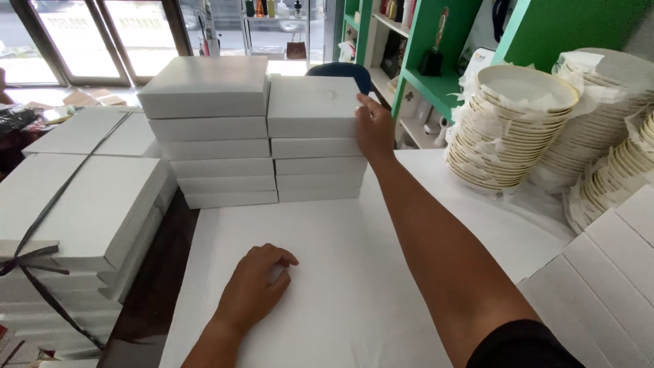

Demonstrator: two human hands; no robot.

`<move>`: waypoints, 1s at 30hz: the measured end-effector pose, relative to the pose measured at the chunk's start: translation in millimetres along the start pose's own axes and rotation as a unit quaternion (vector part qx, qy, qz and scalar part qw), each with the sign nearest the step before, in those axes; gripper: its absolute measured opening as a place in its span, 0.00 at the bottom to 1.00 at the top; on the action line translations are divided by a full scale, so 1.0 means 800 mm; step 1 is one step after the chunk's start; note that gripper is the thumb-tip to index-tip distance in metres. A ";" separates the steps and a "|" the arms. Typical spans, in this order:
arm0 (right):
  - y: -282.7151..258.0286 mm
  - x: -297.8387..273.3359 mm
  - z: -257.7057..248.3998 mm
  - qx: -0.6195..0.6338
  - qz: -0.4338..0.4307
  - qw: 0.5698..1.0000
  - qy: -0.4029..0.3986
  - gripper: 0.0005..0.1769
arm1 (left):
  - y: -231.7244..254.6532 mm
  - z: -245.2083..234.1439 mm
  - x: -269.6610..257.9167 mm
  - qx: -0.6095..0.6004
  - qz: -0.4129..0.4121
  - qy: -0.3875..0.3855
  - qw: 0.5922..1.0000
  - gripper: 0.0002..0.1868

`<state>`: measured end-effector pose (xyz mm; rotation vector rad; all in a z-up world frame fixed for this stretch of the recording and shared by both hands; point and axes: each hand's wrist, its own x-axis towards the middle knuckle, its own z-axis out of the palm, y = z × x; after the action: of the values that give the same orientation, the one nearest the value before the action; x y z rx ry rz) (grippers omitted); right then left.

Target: Packing ceramic plates into individual white boxes with protective paper wrapping.

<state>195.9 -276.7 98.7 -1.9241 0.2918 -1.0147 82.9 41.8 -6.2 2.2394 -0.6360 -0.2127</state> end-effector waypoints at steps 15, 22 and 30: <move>0.081 0.126 -0.157 -0.291 -0.229 0.923 0.103 0.06 | -0.002 0.001 0.002 0.019 -0.014 -0.002 1.000 0.15; 0.109 0.173 -0.297 -0.559 0.043 0.828 0.001 0.15 | -0.009 0.004 0.007 0.037 -0.016 -0.016 0.999 0.16; 0.076 0.177 -0.310 -0.555 0.077 0.828 -0.024 0.15 | 0.000 -0.001 0.006 0.034 -0.038 -0.017 0.999 0.16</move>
<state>111.4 -542.2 186.2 -2.8657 1.1972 -0.7029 87.0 39.8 -5.2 2.3328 -0.5850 -0.2705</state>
